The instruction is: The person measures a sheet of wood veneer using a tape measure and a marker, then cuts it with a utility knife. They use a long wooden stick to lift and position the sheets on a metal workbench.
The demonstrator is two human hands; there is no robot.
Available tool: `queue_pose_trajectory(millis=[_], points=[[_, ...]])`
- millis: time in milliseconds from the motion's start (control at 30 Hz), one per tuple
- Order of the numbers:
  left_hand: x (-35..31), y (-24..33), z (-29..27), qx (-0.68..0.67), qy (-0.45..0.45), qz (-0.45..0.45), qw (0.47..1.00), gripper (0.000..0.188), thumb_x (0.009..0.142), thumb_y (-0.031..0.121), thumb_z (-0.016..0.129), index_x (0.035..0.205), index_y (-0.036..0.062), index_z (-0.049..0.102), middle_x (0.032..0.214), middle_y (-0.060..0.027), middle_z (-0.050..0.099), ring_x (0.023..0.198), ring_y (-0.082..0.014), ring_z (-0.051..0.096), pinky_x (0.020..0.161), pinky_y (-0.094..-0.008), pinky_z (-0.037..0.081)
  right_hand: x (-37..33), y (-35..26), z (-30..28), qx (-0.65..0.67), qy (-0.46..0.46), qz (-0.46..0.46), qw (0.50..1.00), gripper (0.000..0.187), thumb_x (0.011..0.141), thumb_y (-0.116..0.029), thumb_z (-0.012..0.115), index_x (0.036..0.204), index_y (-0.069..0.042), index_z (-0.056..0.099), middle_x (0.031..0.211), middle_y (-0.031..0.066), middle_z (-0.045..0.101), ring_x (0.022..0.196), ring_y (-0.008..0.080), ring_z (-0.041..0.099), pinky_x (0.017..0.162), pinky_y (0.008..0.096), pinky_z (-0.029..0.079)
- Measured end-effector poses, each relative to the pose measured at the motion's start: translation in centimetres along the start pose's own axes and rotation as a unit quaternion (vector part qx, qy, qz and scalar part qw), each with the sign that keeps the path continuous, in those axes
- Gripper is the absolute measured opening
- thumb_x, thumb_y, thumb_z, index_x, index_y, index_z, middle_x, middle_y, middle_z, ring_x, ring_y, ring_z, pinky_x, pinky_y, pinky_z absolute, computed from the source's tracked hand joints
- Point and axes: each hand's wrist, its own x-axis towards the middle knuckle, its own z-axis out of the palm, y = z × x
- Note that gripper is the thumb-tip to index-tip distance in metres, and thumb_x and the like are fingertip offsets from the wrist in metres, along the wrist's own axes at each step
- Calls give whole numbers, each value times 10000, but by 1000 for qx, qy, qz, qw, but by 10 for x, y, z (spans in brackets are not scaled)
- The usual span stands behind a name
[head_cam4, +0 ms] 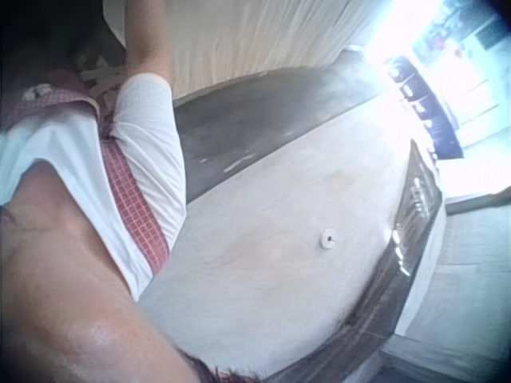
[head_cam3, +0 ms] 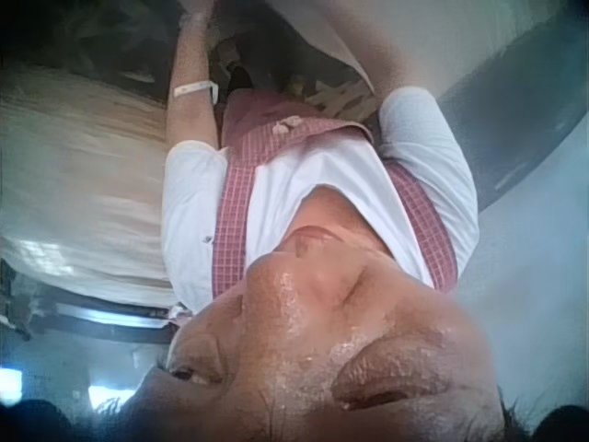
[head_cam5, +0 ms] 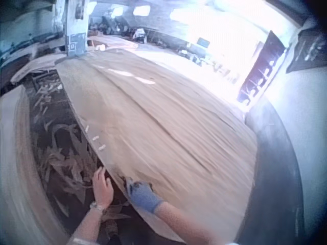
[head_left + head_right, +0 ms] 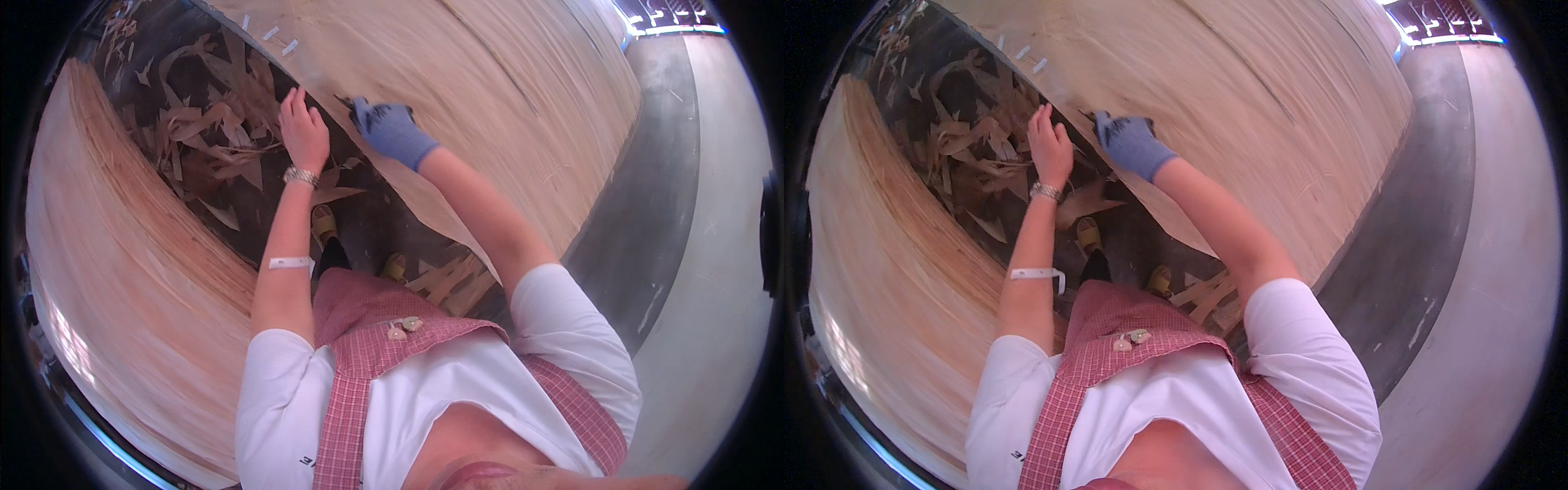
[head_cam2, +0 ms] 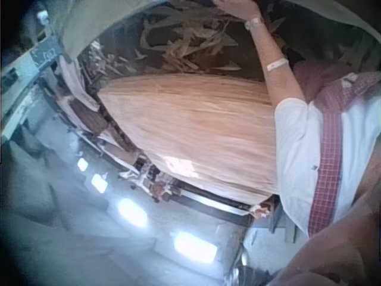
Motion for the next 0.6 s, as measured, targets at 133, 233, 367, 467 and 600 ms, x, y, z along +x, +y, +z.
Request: queue_pose_trajectory(millis=[133,233,367,467,600], points=[[55,-38,1,62,13,-4,998,415,876,59,514,1290,58,543,1358,-104,508,1232,-326,474,1032,-442,397,81,-15,2,-31,-1,-31,999,282,986,-285,418,1100,-37,491,820,162,711,735,355,703,571,512,516],[90,-62,-4,103,22,70,992,423,870,53,489,1282,107,568,1366,-46,526,1240,-296,477,1029,-431,404,113,-25,-4,-37,-15,-25,999,287,974,-266,427,1122,-31,501,872,171,717,785,354,711,614,512,533],[112,-78,-9,186,-101,102,972,454,852,59,487,1280,162,598,1365,4,562,1288,-272,466,1047,-435,365,124,-26,-1,-20,-25,-28,999,286,961,-260,437,1107,-29,522,925,194,713,830,355,711,641,513,541],[108,-79,-7,201,-103,98,969,459,864,70,483,1294,183,596,1373,18,563,1305,-281,457,1052,-450,349,125,-28,0,-38,-31,-31,998,281,958,-256,442,1102,-31,529,925,197,712,833,355,711,647,511,543],[103,-72,-5,243,-113,102,958,472,885,82,472,1334,196,564,1409,20,532,1303,-297,457,1057,-459,349,116,-20,2,-42,-13,-30,999,274,959,-240,447,1133,-41,518,865,183,713,777,364,708,626,504,540]])
